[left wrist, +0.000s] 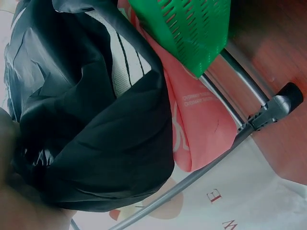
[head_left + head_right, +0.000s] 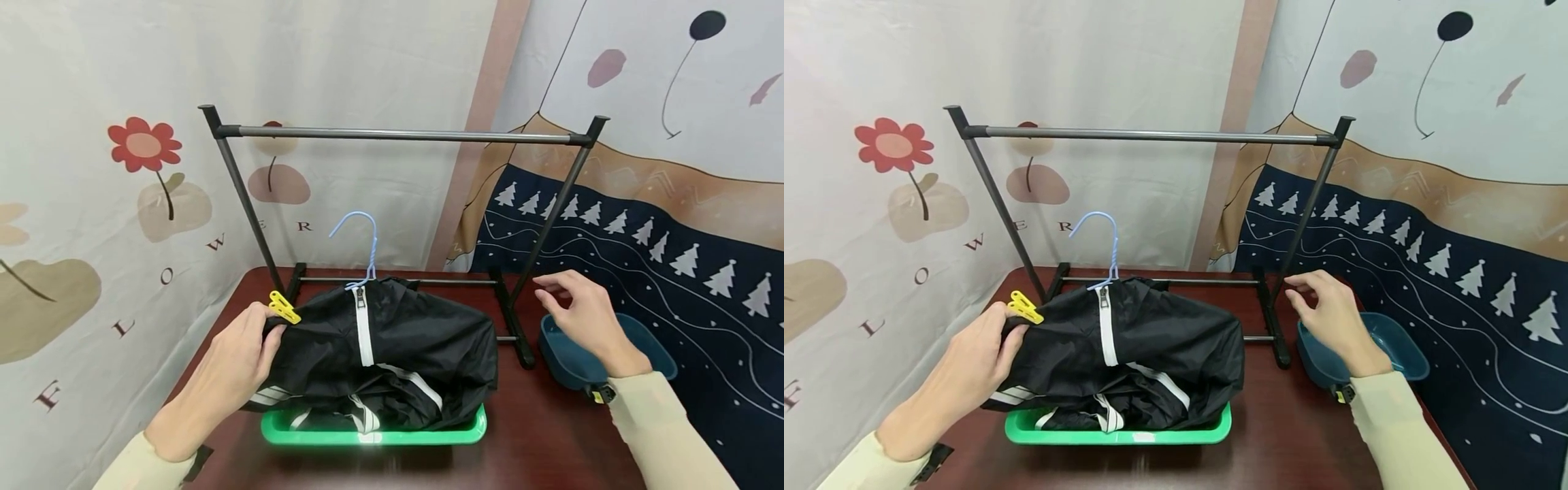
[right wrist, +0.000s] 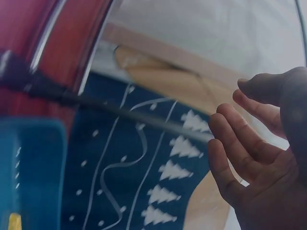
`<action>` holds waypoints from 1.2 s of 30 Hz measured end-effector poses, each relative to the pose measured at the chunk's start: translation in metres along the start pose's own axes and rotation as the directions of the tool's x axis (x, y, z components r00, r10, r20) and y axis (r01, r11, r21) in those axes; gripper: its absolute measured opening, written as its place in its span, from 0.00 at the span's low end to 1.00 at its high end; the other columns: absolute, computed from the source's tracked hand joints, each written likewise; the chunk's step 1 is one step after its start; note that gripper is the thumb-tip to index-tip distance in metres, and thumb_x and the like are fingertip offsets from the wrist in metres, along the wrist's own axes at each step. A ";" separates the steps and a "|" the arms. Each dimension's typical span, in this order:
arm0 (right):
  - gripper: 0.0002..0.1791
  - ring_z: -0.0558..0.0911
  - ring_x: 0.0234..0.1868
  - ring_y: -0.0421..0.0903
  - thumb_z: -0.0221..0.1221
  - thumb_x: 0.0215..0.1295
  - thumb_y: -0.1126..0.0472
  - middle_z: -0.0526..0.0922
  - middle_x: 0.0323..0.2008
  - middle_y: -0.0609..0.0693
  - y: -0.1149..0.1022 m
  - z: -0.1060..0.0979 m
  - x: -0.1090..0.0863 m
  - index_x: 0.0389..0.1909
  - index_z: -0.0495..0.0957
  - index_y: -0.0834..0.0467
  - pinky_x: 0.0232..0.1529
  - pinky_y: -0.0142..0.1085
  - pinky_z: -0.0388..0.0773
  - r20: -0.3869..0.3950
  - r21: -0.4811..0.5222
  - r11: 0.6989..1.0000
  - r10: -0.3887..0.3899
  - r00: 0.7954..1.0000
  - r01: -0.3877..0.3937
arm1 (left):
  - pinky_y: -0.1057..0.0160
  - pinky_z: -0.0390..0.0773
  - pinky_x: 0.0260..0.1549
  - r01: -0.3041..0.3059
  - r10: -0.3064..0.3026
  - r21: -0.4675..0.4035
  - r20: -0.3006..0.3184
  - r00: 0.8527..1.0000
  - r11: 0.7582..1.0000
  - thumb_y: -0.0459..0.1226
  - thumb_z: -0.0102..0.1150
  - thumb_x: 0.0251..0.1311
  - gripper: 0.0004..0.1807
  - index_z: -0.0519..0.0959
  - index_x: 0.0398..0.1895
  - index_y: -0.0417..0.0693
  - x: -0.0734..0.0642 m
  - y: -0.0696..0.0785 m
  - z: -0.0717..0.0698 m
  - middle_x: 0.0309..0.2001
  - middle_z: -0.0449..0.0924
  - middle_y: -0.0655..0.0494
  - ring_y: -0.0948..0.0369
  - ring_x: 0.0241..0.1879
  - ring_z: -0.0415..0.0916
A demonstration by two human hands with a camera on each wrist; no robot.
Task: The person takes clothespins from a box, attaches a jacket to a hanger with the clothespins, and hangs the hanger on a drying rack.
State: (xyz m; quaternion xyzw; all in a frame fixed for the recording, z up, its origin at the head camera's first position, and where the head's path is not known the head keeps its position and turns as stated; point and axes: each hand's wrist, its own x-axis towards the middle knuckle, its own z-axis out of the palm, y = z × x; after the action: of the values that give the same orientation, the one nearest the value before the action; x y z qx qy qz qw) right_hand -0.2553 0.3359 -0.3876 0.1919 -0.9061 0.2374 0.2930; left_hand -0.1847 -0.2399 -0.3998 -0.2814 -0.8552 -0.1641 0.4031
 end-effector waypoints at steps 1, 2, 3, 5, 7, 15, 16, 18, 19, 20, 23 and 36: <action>0.14 0.92 0.45 0.53 0.76 0.76 0.67 0.94 0.50 0.56 0.005 -0.002 -0.001 0.59 0.93 0.58 0.50 0.09 0.72 0.008 -0.003 1.000 0.012 1.000 -0.012 | 0.53 0.81 0.34 0.002 -0.002 0.000 0.004 1.000 1.000 0.51 0.41 0.97 0.29 0.80 0.51 0.34 0.000 0.000 0.000 0.43 0.83 0.44 0.53 0.38 0.82; 0.13 0.92 0.44 0.54 0.76 0.76 0.67 0.94 0.50 0.56 0.011 -0.003 -0.003 0.59 0.93 0.58 0.49 0.09 0.72 0.017 -0.009 1.000 0.022 1.000 -0.022 | 0.53 0.82 0.34 0.003 -0.003 -0.001 0.010 1.000 1.000 0.48 0.46 0.96 0.25 0.80 0.52 0.34 0.000 0.000 0.000 0.43 0.83 0.44 0.53 0.38 0.82; 0.13 0.91 0.44 0.54 0.76 0.76 0.66 0.94 0.50 0.57 0.016 -0.005 -0.004 0.58 0.93 0.58 0.48 0.10 0.72 0.026 -0.016 0.999 0.030 0.999 -0.030 | 0.53 0.82 0.35 0.005 -0.005 -0.001 0.015 1.000 1.000 0.45 0.51 0.95 0.20 0.80 0.52 0.34 0.000 0.000 0.000 0.43 0.84 0.44 0.53 0.39 0.82; 0.13 0.90 0.43 0.54 0.76 0.76 0.66 0.94 0.50 0.58 0.025 -0.007 -0.006 0.58 0.93 0.58 0.46 0.11 0.73 0.037 -0.030 0.999 0.044 0.998 -0.043 | 0.52 0.83 0.36 0.013 -0.013 -0.001 0.025 1.000 1.000 0.39 0.59 0.90 0.12 0.80 0.52 0.35 -0.001 -0.001 -0.001 0.44 0.84 0.45 0.53 0.40 0.83; 0.13 0.89 0.42 0.54 0.77 0.76 0.66 0.94 0.49 0.59 0.033 -0.010 -0.009 0.57 0.93 0.58 0.45 0.12 0.72 0.043 -0.042 0.998 0.054 0.998 -0.053 | 0.52 0.83 0.36 0.017 -0.017 -0.003 0.030 0.999 1.000 0.37 0.61 0.88 0.10 0.81 0.52 0.36 -0.002 -0.001 -0.001 0.44 0.84 0.46 0.53 0.40 0.83; 0.11 0.88 0.43 0.56 0.76 0.76 0.67 0.93 0.50 0.62 0.052 -0.014 -0.016 0.56 0.93 0.60 0.42 0.14 0.72 0.071 -0.071 0.994 0.086 0.994 -0.081 | 0.53 0.83 0.36 0.031 -0.031 -0.005 0.051 0.998 1.000 0.34 0.65 0.84 0.08 0.80 0.52 0.36 -0.003 -0.001 -0.001 0.45 0.84 0.46 0.54 0.40 0.84; 0.11 0.88 0.43 0.55 0.75 0.77 0.67 0.93 0.50 0.62 0.054 -0.015 -0.017 0.56 0.93 0.60 0.42 0.15 0.73 0.077 -0.073 0.994 0.092 0.993 -0.086 | 0.53 0.83 0.36 0.036 -0.036 -0.005 0.058 0.998 0.999 0.31 0.69 0.79 0.08 0.80 0.52 0.36 -0.003 0.000 -0.001 0.45 0.84 0.47 0.54 0.40 0.84; 0.11 0.88 0.42 0.55 0.75 0.77 0.67 0.93 0.50 0.62 0.058 -0.016 -0.018 0.56 0.93 0.60 0.40 0.16 0.74 0.089 -0.079 0.993 0.100 0.991 -0.093 | 0.54 0.82 0.36 0.045 -0.044 -0.005 0.070 0.997 0.999 0.27 0.74 0.70 0.13 0.80 0.52 0.37 -0.003 0.000 -0.001 0.45 0.83 0.47 0.54 0.40 0.84; 0.11 0.87 0.42 0.54 0.75 0.77 0.67 0.93 0.50 0.63 0.061 -0.017 -0.018 0.56 0.93 0.60 0.40 0.17 0.74 0.096 -0.084 0.992 0.105 0.990 -0.097 | 0.54 0.82 0.36 0.046 -0.046 -0.004 0.074 0.996 0.999 0.26 0.74 0.69 0.14 0.80 0.52 0.37 -0.003 0.000 -0.001 0.45 0.83 0.47 0.55 0.40 0.84; 0.10 0.87 0.42 0.53 0.75 0.78 0.66 0.93 0.50 0.63 0.063 -0.018 -0.018 0.56 0.93 0.61 0.39 0.18 0.75 0.104 -0.087 0.991 0.111 0.988 -0.102 | 0.55 0.82 0.36 0.047 -0.046 -0.005 0.075 0.996 0.999 0.26 0.74 0.68 0.14 0.80 0.52 0.37 -0.003 0.000 -0.001 0.45 0.83 0.47 0.55 0.40 0.83; 0.10 0.88 0.41 0.51 0.74 0.79 0.66 0.93 0.50 0.63 0.071 -0.019 -0.019 0.56 0.93 0.61 0.38 0.21 0.78 0.141 -0.099 0.987 0.137 0.980 -0.124 | 0.56 0.81 0.35 0.040 -0.039 -0.014 0.072 0.997 0.999 0.26 0.74 0.68 0.14 0.80 0.52 0.37 -0.003 -0.001 -0.001 0.45 0.83 0.47 0.56 0.39 0.83; 0.11 0.94 0.47 0.63 0.72 0.81 0.62 0.94 0.50 0.67 0.110 -0.023 -0.024 0.56 0.92 0.64 0.38 0.35 0.82 0.331 -0.168 0.961 0.263 0.906 -0.218 | 0.58 0.80 0.34 0.025 -0.023 -0.031 0.048 0.999 0.999 0.24 0.78 0.63 0.18 0.80 0.52 0.37 -0.006 -0.003 -0.001 0.45 0.84 0.48 0.57 0.37 0.80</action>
State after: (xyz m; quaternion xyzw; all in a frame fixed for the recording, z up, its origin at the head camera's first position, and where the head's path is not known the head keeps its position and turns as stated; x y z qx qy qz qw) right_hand -0.2808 0.4431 -0.4204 0.0986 -0.9736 0.1755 0.1073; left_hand -0.1828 -0.2447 -0.4040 -0.2812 -0.8651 -0.1759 0.3762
